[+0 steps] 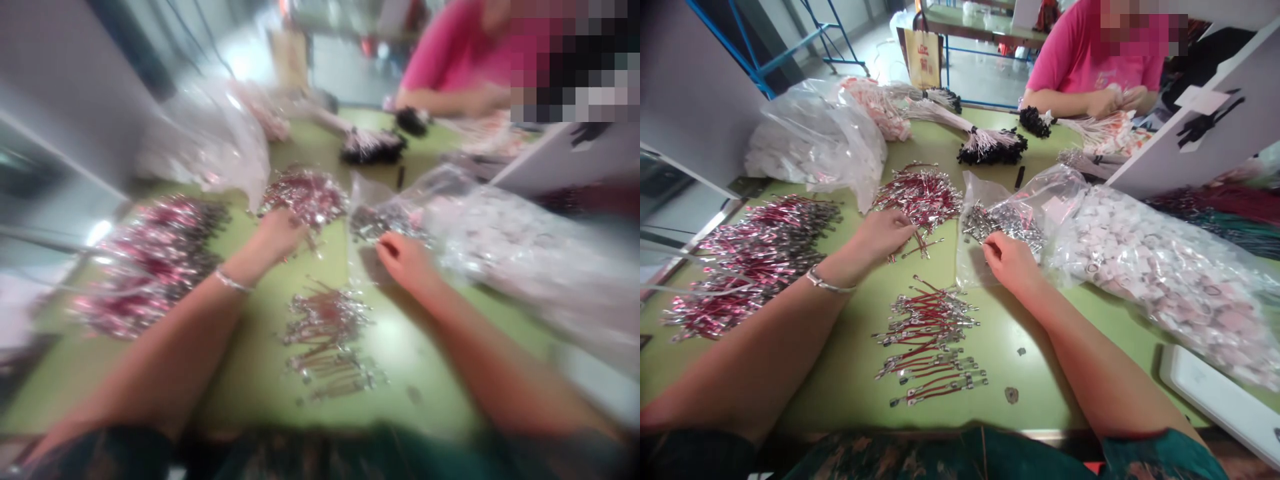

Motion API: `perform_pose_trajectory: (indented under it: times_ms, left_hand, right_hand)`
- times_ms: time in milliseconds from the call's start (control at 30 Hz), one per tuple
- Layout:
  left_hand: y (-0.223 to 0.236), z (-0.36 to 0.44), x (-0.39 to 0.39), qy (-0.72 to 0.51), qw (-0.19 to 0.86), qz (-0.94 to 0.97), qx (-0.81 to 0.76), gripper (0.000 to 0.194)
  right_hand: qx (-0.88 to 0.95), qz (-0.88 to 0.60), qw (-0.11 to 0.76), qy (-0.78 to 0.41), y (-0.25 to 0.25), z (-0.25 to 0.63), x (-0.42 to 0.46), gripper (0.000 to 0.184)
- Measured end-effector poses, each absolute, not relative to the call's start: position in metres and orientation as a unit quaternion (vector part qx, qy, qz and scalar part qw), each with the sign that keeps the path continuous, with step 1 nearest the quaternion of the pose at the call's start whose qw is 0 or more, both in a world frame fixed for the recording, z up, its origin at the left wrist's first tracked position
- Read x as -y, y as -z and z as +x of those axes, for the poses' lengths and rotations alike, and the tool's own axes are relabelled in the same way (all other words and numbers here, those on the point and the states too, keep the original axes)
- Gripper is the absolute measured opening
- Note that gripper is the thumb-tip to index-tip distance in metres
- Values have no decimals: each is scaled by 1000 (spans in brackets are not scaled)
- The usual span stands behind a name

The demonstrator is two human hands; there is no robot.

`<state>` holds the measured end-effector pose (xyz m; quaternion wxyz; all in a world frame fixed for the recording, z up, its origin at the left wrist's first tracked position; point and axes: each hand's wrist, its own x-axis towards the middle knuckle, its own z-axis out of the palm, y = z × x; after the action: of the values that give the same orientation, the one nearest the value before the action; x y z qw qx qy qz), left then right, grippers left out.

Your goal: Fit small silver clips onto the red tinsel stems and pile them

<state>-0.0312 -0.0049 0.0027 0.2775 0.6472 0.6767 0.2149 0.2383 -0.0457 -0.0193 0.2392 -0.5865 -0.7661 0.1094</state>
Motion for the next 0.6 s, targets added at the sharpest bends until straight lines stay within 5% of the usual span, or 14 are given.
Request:
perform_pose_trajectory:
  times_ms: [133, 300, 600]
  left_hand:
    - [-17, -33, 15, -143, 63, 735, -660, 25]
    - [-10, -20, 20, -112, 55, 872, -474, 25]
    - [21, -13, 13, -156, 66, 873, -458, 23]
  right_hand:
    - [768, -577, 254, -113, 20, 239, 44, 17]
    - [772, -565, 261, -128, 19, 237, 44, 22]
    - [802, -525, 245, -149, 17, 231, 50, 21]
